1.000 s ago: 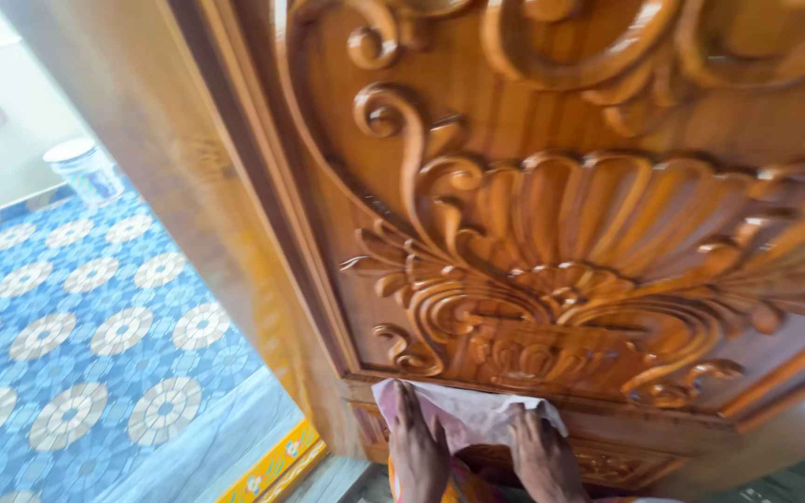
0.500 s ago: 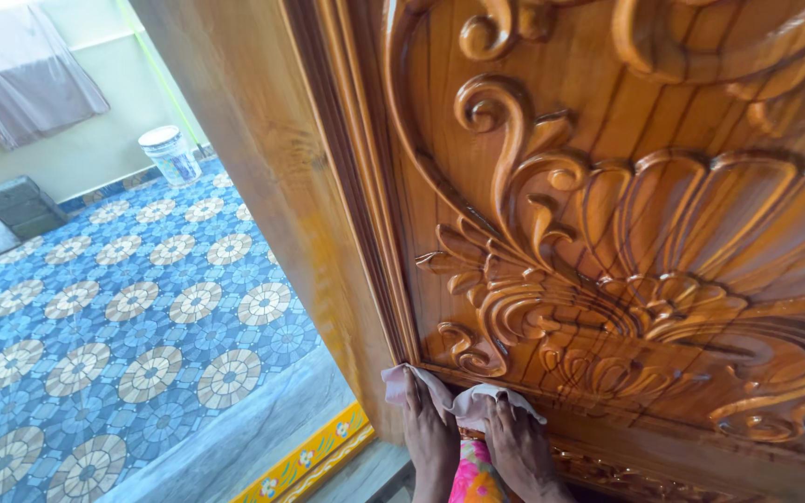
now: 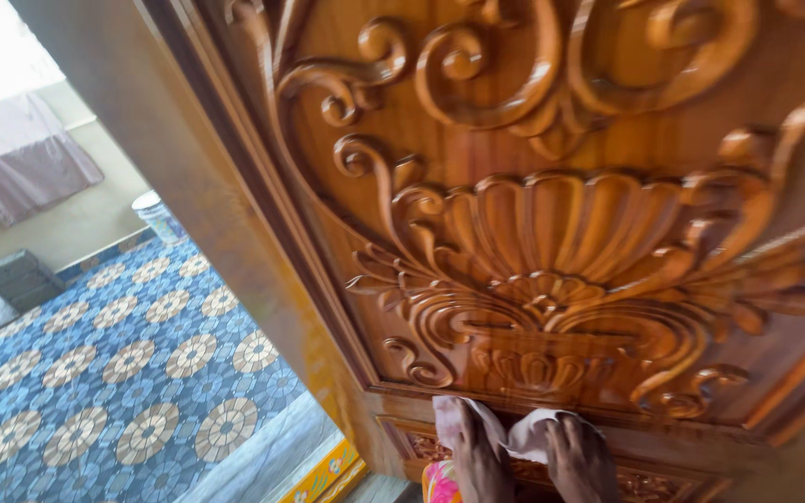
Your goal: The person wipes a carved wooden door with a white cloth, moving methodically across the surface and into the carved details.
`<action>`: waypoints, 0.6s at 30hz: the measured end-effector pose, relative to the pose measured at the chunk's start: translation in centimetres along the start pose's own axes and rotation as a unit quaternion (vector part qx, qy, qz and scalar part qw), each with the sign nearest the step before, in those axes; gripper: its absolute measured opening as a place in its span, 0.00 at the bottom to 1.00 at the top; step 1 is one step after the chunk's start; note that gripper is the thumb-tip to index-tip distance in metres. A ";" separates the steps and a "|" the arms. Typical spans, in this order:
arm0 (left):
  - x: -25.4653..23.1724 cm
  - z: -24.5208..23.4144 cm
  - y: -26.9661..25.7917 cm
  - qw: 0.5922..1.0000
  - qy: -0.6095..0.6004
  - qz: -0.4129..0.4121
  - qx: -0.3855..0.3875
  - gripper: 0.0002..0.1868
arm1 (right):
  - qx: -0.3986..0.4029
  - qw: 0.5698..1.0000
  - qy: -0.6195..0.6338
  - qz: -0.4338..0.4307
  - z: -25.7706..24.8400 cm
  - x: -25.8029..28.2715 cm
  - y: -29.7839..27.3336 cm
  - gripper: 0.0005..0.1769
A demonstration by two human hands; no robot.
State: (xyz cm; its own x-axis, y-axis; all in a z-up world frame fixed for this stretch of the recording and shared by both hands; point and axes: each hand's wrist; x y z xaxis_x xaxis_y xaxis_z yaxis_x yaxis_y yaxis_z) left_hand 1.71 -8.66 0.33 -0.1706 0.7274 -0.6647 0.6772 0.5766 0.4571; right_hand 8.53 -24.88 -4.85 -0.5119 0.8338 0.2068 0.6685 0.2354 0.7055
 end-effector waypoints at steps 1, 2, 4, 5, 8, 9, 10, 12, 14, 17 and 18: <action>-1.5 0.6 -0.5 1.000 -0.001 0.007 0.015 0.40 | -0.024 1.000 -0.013 0.011 -0.6 -1.3 -0.3 0.13; -2.7 0.8 -0.6 0.999 0.001 0.022 0.029 0.41 | -0.028 0.999 -0.018 0.020 -1.5 -2.8 -0.6 0.14; -4.9 1.0 -0.8 0.998 0.004 0.047 0.045 0.41 | -0.034 0.998 -0.027 0.039 -3.5 -5.6 -1.3 0.17; -5.9 1.1 -0.9 0.997 0.006 0.058 0.055 0.41 | -0.073 0.995 -0.047 0.055 -4.5 -6.9 -1.6 0.15; -8.9 1.9 -1.9 0.993 0.004 0.087 0.080 0.42 | -0.084 0.982 -0.118 0.122 -7.7 -11.6 -2.7 0.13; -9.8 2.3 -2.4 0.992 0.002 0.095 0.088 0.42 | -0.019 0.976 -0.146 0.159 -9.0 -13.7 -3.0 0.16; -10.8 2.8 -3.0 0.990 -0.002 0.104 0.098 0.43 | 0.047 0.964 -0.175 0.197 -10.0 -15.2 -3.5 0.19; -12.3 3.8 -4.1 0.986 -0.011 0.119 0.118 0.43 | -0.032 0.967 -0.170 0.187 -10.3 -16.7 -4.3 0.18; -13.5 4.8 -5.2 0.982 -0.020 0.131 0.135 0.44 | -0.060 0.964 -0.167 0.197 -10.1 -17.6 -4.9 0.21; -14.7 6.2 -6.3 0.978 -0.026 0.140 0.150 0.45 | -0.067 0.963 -0.158 0.208 -8.7 -17.0 -5.1 0.32; -15.0 6.6 -6.7 0.978 -0.027 0.139 0.151 0.45 | -0.093 0.966 -0.151 0.187 -8.2 -16.5 -5.0 0.37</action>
State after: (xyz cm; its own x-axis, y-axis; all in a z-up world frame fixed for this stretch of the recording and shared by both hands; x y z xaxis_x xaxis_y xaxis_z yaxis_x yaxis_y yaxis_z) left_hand 4.49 -25.86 3.31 0.0818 0.8149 -0.5737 0.8743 0.2176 0.4338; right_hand 9.21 -43.93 -6.19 -0.0540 0.9577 0.2827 0.6529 -0.1804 0.7357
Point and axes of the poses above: each hand's wrist, its own y-axis towards the middle knuckle, its own z-axis out of the palm, x = y × z, and after that the axes turned 12 degrees about -x, right-handed
